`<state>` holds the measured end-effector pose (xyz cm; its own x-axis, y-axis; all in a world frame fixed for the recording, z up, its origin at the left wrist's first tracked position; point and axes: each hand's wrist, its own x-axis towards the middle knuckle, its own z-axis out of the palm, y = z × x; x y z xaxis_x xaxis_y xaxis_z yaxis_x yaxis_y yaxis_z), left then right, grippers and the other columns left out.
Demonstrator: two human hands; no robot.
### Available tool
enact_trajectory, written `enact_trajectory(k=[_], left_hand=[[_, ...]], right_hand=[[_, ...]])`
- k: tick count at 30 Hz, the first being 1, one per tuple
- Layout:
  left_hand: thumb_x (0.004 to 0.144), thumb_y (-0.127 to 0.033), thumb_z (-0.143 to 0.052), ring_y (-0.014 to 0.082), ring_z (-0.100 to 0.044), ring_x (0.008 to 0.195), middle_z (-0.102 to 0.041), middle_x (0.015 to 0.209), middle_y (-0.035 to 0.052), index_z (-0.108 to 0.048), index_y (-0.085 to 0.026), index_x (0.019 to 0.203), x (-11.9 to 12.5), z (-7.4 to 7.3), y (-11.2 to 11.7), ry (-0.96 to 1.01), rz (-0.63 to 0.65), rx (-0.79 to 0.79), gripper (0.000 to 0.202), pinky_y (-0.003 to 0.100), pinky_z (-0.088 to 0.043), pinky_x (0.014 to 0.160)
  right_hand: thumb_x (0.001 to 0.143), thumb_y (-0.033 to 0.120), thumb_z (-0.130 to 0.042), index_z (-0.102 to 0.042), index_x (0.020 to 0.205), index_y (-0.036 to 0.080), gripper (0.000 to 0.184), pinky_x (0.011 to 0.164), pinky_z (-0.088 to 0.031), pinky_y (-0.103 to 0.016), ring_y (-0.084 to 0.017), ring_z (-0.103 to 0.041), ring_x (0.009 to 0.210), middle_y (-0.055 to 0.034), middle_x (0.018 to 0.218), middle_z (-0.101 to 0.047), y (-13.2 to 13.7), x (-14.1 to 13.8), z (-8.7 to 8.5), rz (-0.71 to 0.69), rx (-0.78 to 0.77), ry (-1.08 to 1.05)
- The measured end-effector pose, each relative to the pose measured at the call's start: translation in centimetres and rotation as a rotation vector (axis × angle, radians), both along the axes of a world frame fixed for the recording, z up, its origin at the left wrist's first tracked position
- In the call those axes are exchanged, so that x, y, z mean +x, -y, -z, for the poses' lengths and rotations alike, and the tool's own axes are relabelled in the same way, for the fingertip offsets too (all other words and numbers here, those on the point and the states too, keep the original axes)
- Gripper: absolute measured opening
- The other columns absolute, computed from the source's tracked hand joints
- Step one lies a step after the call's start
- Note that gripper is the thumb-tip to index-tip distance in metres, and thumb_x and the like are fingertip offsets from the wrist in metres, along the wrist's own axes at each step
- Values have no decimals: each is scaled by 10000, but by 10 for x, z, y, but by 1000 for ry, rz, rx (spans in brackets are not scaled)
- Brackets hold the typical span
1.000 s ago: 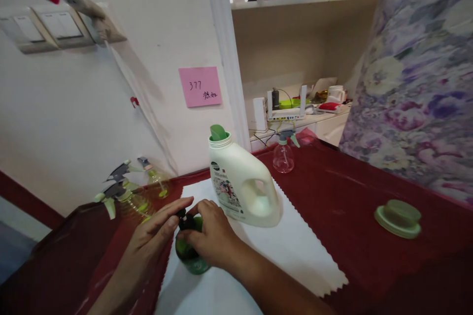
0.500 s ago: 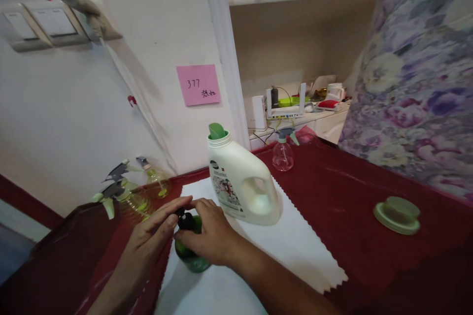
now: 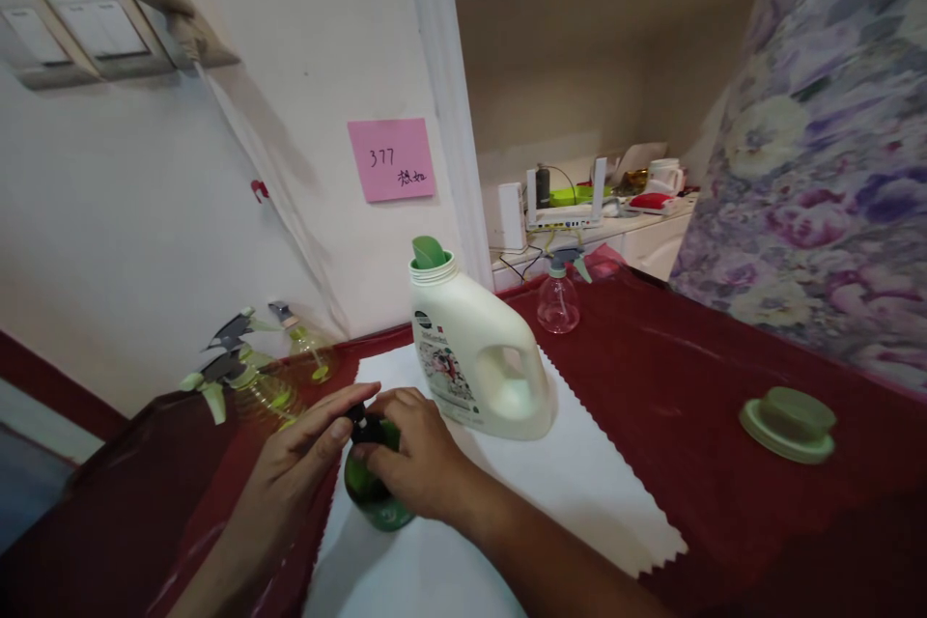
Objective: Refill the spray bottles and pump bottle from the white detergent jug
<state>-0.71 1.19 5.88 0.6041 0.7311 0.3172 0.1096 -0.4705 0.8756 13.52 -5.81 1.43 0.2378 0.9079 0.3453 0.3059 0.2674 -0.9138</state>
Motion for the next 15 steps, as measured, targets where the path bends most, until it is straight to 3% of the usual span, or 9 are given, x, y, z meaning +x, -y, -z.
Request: enact_trajectory(k=[3, 6, 8, 11, 13, 15], left_hand=[[848, -531, -688, 335, -625, 1244, -727, 1273, 106, -780, -257, 1126, -1, 1, -1, -28, 8, -12, 402, 473, -479, 1087], [856, -525, -682, 328, -618, 1252, -728, 1273, 98, -779, -265, 1128, -1, 3, -2, -6, 11, -20, 388, 466, -473, 1094], [856, -522, -685, 329, -621, 1250, -729, 1270, 103, -779, -258, 1127, -1, 3, -2, 6, 17, -23, 390, 465, -478, 1090], [845, -531, -694, 337, -624, 1247, -728, 1272, 108, -778, -251, 1128, -1, 2, -1, -17, 9, -14, 407, 478, -478, 1090], [843, -537, -692, 339, -619, 1254, -728, 1273, 107, -779, -254, 1127, -1, 1, -1, -32, 3, -10, 409, 484, -472, 1094], [848, -533, -687, 337, -616, 1259, -726, 1276, 104, -777, -259, 1131, -1, 2, -1, -35, 2, -11, 404, 484, -468, 1098]], right_hand=[[716, 202, -829, -601, 883, 208, 283, 874, -430, -393, -241, -576, 969, -22, 971, -626, -1, -1, 3, 94, -36, -26], [757, 264, -810, -620, 1042, 227, 344, 884, -440, -399, -248, -579, 1023, -33, 1059, -634, 1, 0, 2, 70, -33, -30], [800, 216, -763, -628, 1132, 259, 361, 952, -424, -382, -228, -568, 1105, -19, 1132, -643, 2, 1, 1, 7, 7, -11], [762, 144, -775, -653, 981, 230, 265, 943, -416, -371, -221, -572, 1056, -11, 1040, -650, 0, 1, 2, 21, 27, -2], [716, 175, -822, -612, 864, 208, 258, 869, -427, -383, -232, -570, 959, -15, 949, -619, -1, -1, 5, 96, -1, -24], [710, 239, -842, -600, 888, 204, 303, 839, -430, -392, -242, -569, 943, -23, 954, -605, -2, -2, 6, 123, -23, -42]])
